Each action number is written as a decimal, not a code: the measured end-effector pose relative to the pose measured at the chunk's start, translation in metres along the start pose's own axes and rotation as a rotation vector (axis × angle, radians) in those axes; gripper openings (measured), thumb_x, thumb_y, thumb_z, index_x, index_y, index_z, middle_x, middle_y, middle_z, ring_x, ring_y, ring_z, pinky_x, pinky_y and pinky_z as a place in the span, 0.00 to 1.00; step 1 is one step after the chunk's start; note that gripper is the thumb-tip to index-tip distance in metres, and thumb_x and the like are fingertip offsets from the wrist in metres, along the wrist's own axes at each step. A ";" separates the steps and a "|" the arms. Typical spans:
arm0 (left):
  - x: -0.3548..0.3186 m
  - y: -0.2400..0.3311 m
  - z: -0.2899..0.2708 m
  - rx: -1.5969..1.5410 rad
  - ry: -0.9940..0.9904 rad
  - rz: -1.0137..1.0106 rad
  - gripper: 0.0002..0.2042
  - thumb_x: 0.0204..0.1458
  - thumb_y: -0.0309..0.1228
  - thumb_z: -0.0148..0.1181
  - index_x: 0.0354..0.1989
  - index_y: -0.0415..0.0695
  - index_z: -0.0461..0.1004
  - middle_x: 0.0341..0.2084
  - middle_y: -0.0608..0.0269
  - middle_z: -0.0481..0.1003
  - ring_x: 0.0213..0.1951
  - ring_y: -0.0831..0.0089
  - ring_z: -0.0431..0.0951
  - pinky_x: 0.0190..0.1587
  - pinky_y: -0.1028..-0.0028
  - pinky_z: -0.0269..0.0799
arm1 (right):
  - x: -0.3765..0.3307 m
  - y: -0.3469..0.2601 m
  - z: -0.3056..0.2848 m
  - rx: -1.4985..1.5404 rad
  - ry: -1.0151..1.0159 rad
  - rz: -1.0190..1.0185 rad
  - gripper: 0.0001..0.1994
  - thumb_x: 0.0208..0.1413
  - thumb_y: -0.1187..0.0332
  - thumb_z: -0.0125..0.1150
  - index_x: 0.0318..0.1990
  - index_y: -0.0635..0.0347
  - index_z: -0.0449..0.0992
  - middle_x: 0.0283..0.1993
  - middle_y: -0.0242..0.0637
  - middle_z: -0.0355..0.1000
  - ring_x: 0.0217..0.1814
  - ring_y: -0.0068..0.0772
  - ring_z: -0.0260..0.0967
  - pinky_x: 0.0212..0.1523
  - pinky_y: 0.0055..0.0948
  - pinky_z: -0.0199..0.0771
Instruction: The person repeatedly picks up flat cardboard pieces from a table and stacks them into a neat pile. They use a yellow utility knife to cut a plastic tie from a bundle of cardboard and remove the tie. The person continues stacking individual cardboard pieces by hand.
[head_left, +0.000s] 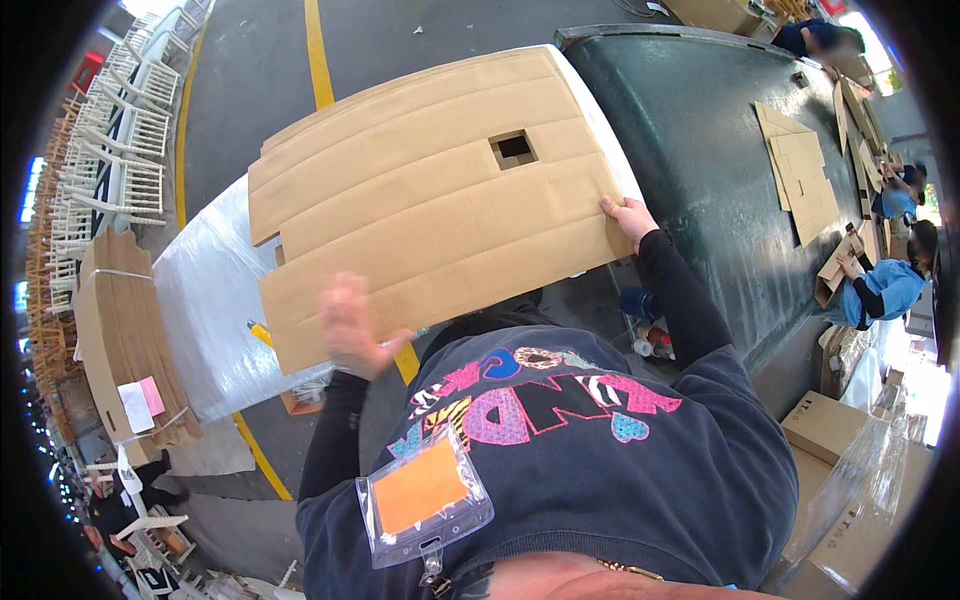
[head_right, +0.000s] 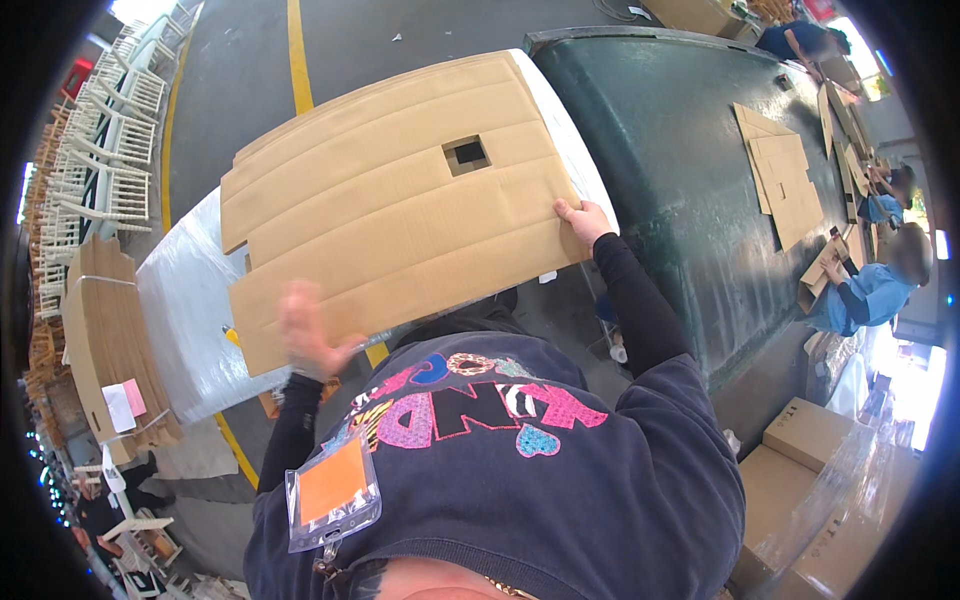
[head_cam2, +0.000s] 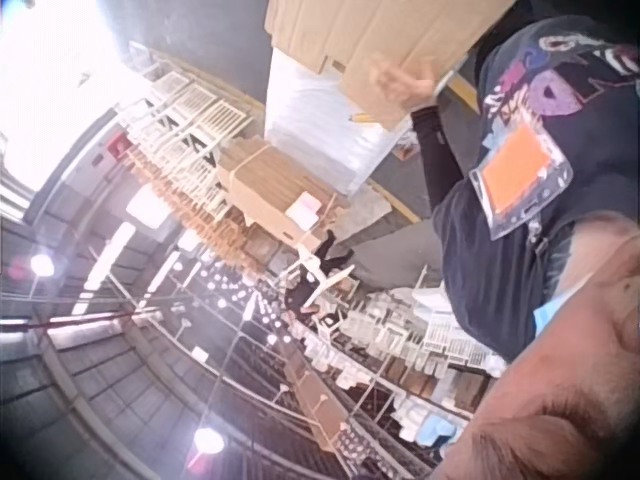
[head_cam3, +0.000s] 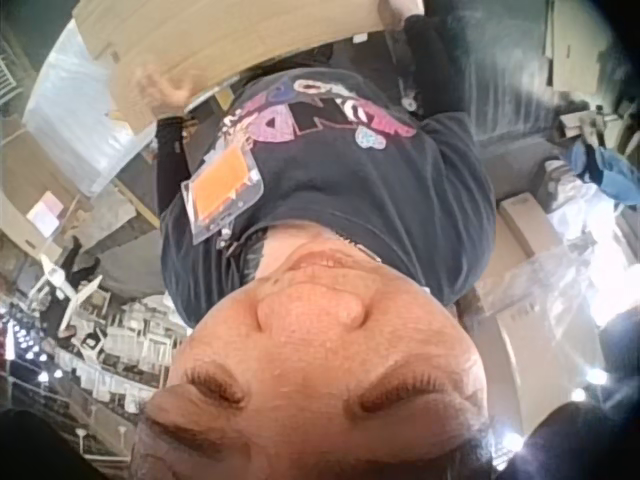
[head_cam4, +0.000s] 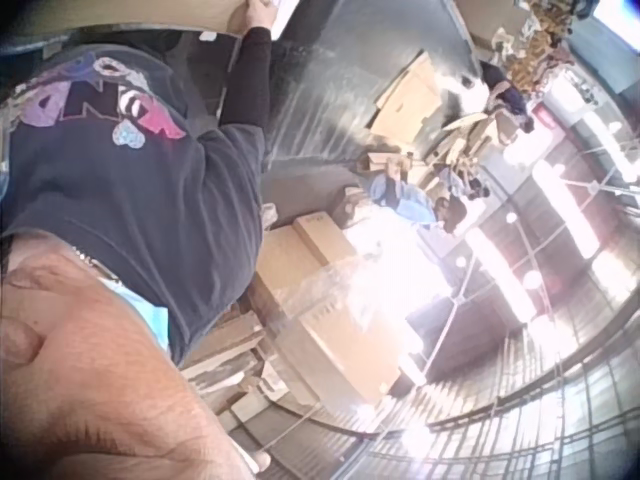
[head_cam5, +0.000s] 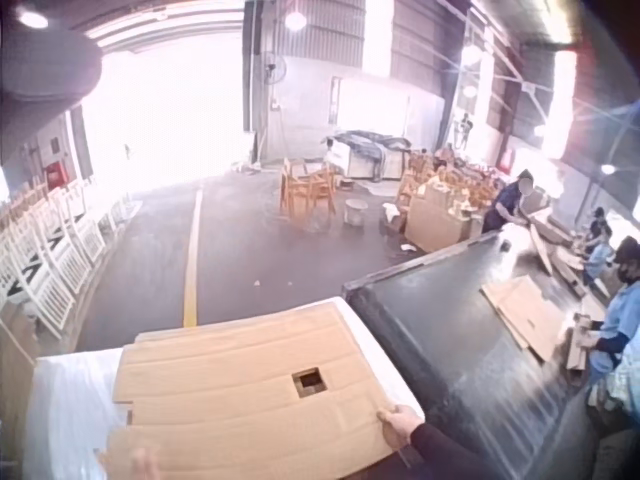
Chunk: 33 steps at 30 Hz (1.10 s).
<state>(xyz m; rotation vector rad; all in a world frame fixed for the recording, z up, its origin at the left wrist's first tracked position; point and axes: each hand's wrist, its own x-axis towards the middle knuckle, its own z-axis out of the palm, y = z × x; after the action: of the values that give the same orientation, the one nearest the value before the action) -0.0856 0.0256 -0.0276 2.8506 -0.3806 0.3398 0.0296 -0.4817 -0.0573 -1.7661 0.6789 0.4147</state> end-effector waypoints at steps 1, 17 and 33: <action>0.007 0.034 -0.007 -0.029 -0.076 0.175 0.43 0.47 0.53 0.65 0.68 0.41 0.59 0.64 0.45 0.60 0.66 0.48 0.59 0.67 0.48 0.54 | 0.000 0.004 -0.006 -0.002 -0.004 -0.005 0.30 0.58 0.49 0.66 0.52 0.73 0.73 0.45 0.46 0.77 0.43 0.36 0.77 0.47 0.36 0.76; -0.017 0.050 0.053 0.276 0.061 0.129 0.23 0.51 0.27 0.52 0.59 0.47 0.73 0.48 0.54 0.72 0.54 0.58 0.72 0.61 0.55 0.68 | -0.104 0.010 0.081 -1.354 -0.004 -1.075 0.42 0.46 0.55 0.68 0.68 0.59 0.58 0.66 0.47 0.58 0.71 0.49 0.52 0.72 0.48 0.50; 0.015 0.045 0.039 0.048 -0.507 -0.136 0.28 0.35 0.25 0.62 0.53 0.39 0.74 0.48 0.54 0.75 0.52 0.55 0.75 0.50 0.62 0.75 | -0.045 -0.011 0.073 -1.276 -0.375 -1.050 0.19 0.32 0.69 0.66 0.39 0.60 0.78 0.39 0.41 0.71 0.45 0.46 0.73 0.38 0.44 0.76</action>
<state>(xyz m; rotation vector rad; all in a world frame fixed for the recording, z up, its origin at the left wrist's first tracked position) -0.0767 -0.0307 -0.0506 2.9609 -0.2652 -0.4130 0.0060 -0.3997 -0.0442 -2.7562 -1.0492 0.4225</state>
